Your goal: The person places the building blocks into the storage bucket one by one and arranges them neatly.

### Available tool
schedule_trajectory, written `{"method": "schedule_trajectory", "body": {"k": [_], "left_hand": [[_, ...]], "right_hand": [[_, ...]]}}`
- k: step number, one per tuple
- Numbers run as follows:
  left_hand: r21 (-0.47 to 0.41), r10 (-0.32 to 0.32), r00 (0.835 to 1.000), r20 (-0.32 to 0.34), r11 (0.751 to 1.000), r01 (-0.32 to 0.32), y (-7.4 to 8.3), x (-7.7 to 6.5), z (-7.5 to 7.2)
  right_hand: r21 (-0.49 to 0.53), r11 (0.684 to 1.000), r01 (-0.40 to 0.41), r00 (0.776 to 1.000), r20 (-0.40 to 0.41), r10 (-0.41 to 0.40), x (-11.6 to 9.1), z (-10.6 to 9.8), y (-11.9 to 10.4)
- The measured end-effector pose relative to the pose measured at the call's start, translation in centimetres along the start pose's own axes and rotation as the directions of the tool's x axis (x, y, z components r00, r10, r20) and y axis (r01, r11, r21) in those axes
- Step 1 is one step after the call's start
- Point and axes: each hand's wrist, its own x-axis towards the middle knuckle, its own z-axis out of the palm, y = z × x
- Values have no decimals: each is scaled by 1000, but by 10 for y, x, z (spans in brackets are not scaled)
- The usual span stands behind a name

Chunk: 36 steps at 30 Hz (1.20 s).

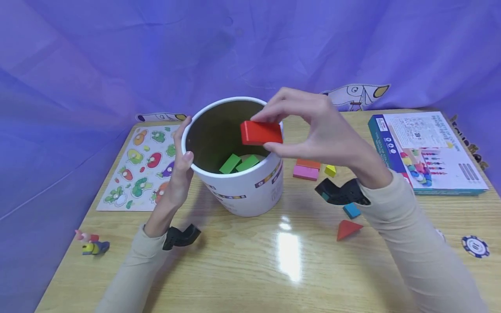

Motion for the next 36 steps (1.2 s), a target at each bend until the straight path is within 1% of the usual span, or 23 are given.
{"method": "schedule_trajectory", "body": {"k": [2,5,10,22,27,31,34,35,36], "left_hand": [[-1,1,1000,-1,1000,-1,0,0,0],[1,-4,1000,-1,1000,4,-1,0,0],[1,-14,1000,2,1000,14,-1,0,0],[-13,-9,1000,10,1000,9,0,0,-1],[-13,-6,1000,9,1000,7,0,0,-1],[-11,-7,1000,4,1000,7,0,1,0],[-4,-9,1000,4,1000,9,0,0,0],[-1,-9,1000,7,1000,9,0,0,0],[2,-8,1000,9,1000,8,0,0,0]], "right_hand": [[-50,999,-21,1000,1,21,9,8,1],[-68,996,-60,998,-10,60,18,16,3],[-94,989,-117,993,-18,115,25,22,6],[-80,988,-129,992,-23,128,30,26,10],[-82,992,-100,995,-25,99,27,23,8],[-71,995,-76,997,-32,74,20,14,3],[-51,997,-57,998,-33,55,9,4,-1],[-27,998,-48,998,-35,47,4,0,-2],[-27,999,-44,998,-36,43,-2,-3,-3]]}}
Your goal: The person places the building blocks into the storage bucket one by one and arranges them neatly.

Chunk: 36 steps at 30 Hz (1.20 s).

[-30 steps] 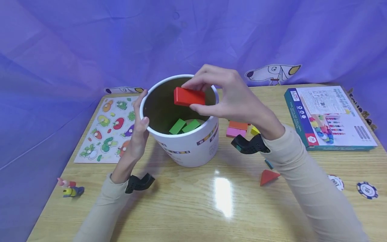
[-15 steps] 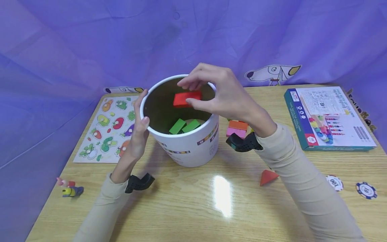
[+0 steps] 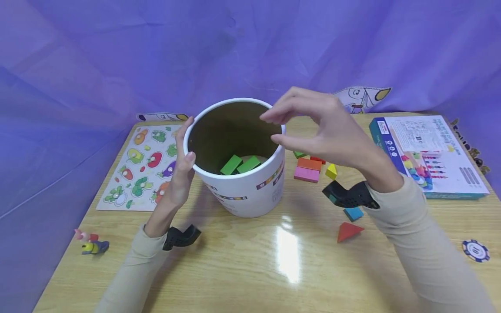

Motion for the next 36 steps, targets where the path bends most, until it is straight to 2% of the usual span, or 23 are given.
{"method": "schedule_trajectory", "body": {"k": [2,5,7,10,12,14,17,18,21,25,28,36], "left_hand": [[-2,1,1000,5,1000,-1,0,-1,0],[-12,11,1000,14,1000,-10,0,-1,0],[-24,12,1000,12,1000,-12,0,-1,0],[-32,14,1000,6,999,-13,0,0,0],[-30,11,1000,0,999,-11,0,0,0],[-25,11,1000,-1,1000,-11,0,0,0],[-20,9,1000,2,1000,-9,0,0,1],[-19,9,1000,3,1000,-9,0,0,1],[-30,11,1000,1,999,-11,-1,0,1],[-23,3,1000,7,1000,-3,-1,0,1],[-3,-8,1000,12,1000,8,-1,-1,2],[-11,17,1000,1,1000,-17,-2,0,1]], "right_hand": [[56,998,10,1000,-2,-10,-15,-7,1],[86,996,0,1000,15,-2,-40,-17,4],[72,997,-11,999,46,8,-59,-21,8],[-66,995,-71,988,133,79,-90,-25,15],[-143,983,-119,962,227,149,-113,-25,21],[-225,960,-168,919,316,235,-136,-25,26],[-253,944,-211,862,408,302,-166,-24,34],[-250,942,-226,851,421,315,-175,-23,36],[-200,950,-241,844,440,307,-194,-21,44],[-169,950,-263,838,447,312,-205,-15,52],[-176,942,-286,828,449,336,-206,-9,53],[-313,894,-319,821,380,426,-181,15,53]]}}
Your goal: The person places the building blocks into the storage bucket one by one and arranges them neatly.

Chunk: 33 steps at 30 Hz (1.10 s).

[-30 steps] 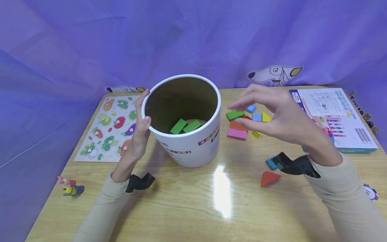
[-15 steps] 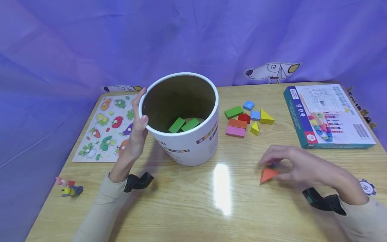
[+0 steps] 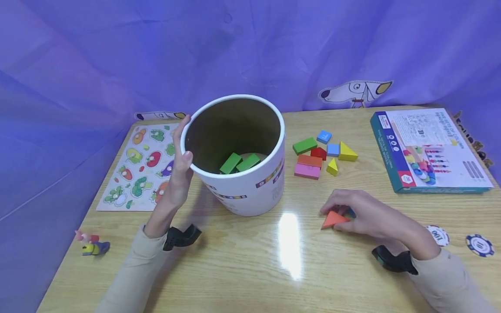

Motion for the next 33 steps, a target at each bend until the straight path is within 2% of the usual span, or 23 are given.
{"method": "schedule_trajectory", "body": {"k": [8,11,14,18,20,22,24,27,29,31,33], "left_hand": [[-15,-4,1000,-8,1000,4,1,-2,0],[-16,-4,1000,-8,1000,4,0,-2,0],[-12,0,1000,-10,1000,0,1,-2,1],[0,7,1000,-14,1000,-7,1,0,1],[4,9,1000,-14,1000,-9,1,0,1],[7,11,1000,-17,1000,-11,1,1,0],[8,12,1000,-18,1000,-12,2,1,0],[13,7,1000,-16,1000,-6,2,0,0],[16,-1,1000,-14,1000,1,2,0,0],[14,-3,1000,-12,1000,4,1,-1,0],[7,-1,1000,-11,1000,1,1,-1,0]], "right_hand": [[36,991,-131,991,-20,132,21,7,-5],[42,990,-135,990,-39,137,25,5,-4],[24,994,-109,989,-97,111,27,-3,-7],[21,1000,-17,978,-209,21,30,-27,-13],[26,997,68,961,-271,-58,34,-43,-19],[82,983,166,934,-332,-130,39,-62,-28],[148,952,267,905,-378,-195,44,-80,-37],[296,858,420,857,-441,-268,57,-100,-54],[331,814,477,834,-464,-301,66,-107,-66],[343,788,511,816,-483,-318,77,-110,-78],[325,800,505,815,-485,-318,89,-110,-89]]}}
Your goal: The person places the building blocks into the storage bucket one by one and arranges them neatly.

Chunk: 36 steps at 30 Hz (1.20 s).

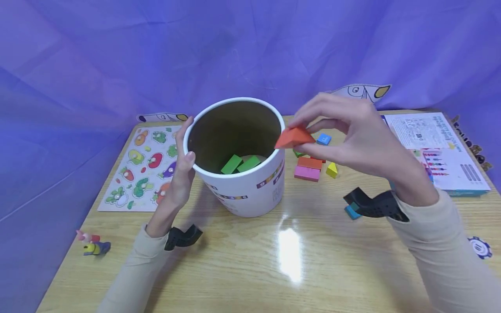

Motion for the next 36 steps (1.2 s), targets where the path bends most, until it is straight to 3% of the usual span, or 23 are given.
{"method": "schedule_trajectory", "body": {"k": [6,11,26,36], "left_hand": [[-18,8,1000,6,1000,-8,-1,0,1],[-15,7,1000,-3,1000,-7,1,0,0],[-9,7,1000,0,1000,-7,1,-2,-1],[-7,4,1000,10,1000,-4,0,0,0]], "right_hand": [[-104,992,-67,998,-18,65,33,23,6],[-141,984,-112,994,-29,109,45,35,14],[-130,981,-142,989,-50,137,49,40,18],[-107,984,-142,990,-11,141,27,26,8]]}}
